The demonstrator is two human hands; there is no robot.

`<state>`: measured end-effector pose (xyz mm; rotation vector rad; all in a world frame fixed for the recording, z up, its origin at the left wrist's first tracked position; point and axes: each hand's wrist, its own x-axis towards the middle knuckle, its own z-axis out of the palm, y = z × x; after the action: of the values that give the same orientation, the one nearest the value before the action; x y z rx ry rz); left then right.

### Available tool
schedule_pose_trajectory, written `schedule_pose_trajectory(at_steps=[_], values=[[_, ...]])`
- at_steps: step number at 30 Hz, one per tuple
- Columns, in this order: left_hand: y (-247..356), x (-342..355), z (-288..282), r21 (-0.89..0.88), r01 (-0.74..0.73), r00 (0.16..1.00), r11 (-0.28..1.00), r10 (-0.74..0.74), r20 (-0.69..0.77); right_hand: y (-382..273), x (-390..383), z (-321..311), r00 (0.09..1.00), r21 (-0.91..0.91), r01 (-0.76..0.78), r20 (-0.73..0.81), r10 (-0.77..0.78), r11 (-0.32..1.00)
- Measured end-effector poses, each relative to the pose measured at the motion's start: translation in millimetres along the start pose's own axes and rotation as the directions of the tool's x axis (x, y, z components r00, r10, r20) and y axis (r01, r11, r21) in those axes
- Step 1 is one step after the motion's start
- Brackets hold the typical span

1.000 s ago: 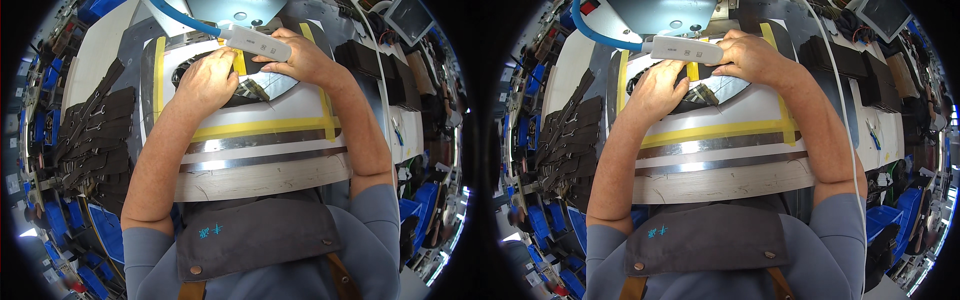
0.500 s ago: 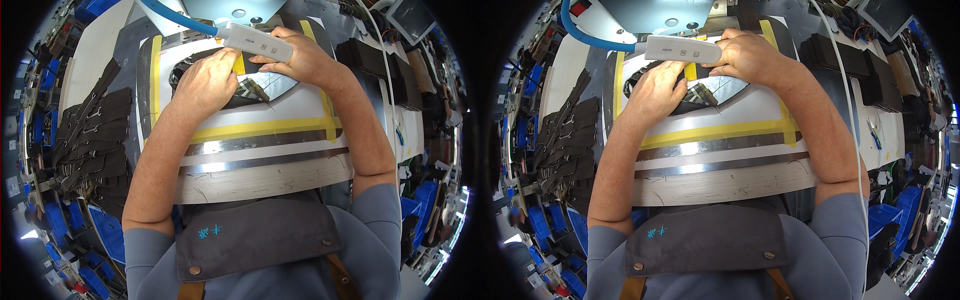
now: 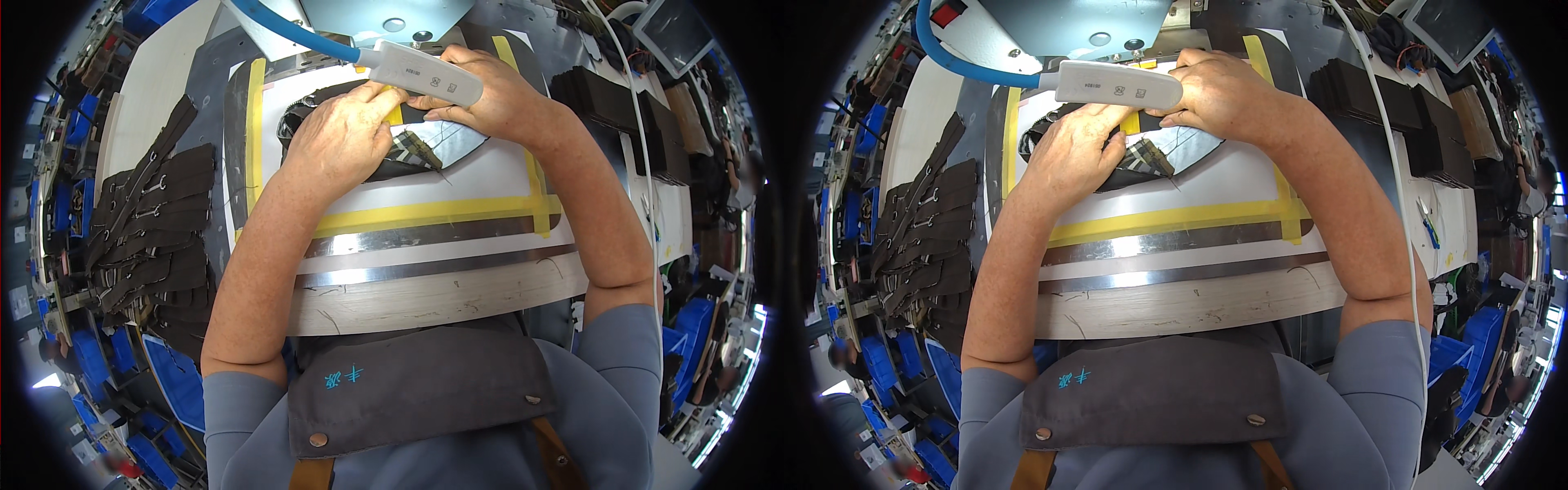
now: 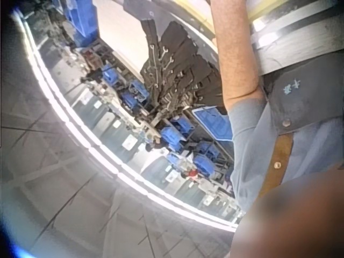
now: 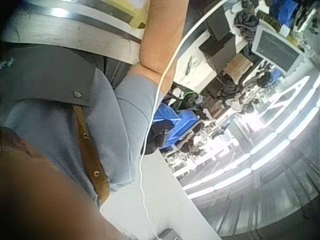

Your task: Sewing and assembling zippers onto leather panels using an industrial sewing machine.

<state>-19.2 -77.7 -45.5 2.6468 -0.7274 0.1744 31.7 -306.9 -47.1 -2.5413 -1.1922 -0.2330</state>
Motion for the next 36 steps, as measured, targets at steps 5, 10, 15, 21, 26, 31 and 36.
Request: schedule_pose_trajectory(at_steps=[5,10,15,21,26,31,36], values=[[-3,0,4,0.002,-0.002,1.000,1.000,0.002,-0.016,-1,2,-5,0.999,-0.004,0.028,0.034,-0.028,1.000],[-2,1,2,-0.021,0.023,1.000,1.000,-0.022,0.015,1,0,-1,0.999,-0.007,0.031,0.015,-0.031,0.999],[-1,1,1,-0.013,0.048,0.998,0.999,-0.047,0.045,2,0,1,1.000,0.030,0.010,-0.005,-0.010,1.000],[2,5,1,-0.028,0.028,0.998,0.999,-0.026,0.062,5,-1,-3,0.999,-0.018,0.027,0.027,-0.027,0.999],[1,4,5,-0.003,0.027,0.999,1.000,-0.027,0.043,1,-1,-7,0.999,0.005,0.007,0.052,-0.007,1.000],[-1,5,7,0.019,0.010,1.000,1.000,-0.010,0.018,6,0,-4,0.998,-0.020,0.007,0.059,-0.005,1.000],[-1,8,4,0.026,0.007,0.999,1.000,-0.008,0.039,7,1,-2,1.000,-0.044,-0.014,0.025,0.015,0.999]])
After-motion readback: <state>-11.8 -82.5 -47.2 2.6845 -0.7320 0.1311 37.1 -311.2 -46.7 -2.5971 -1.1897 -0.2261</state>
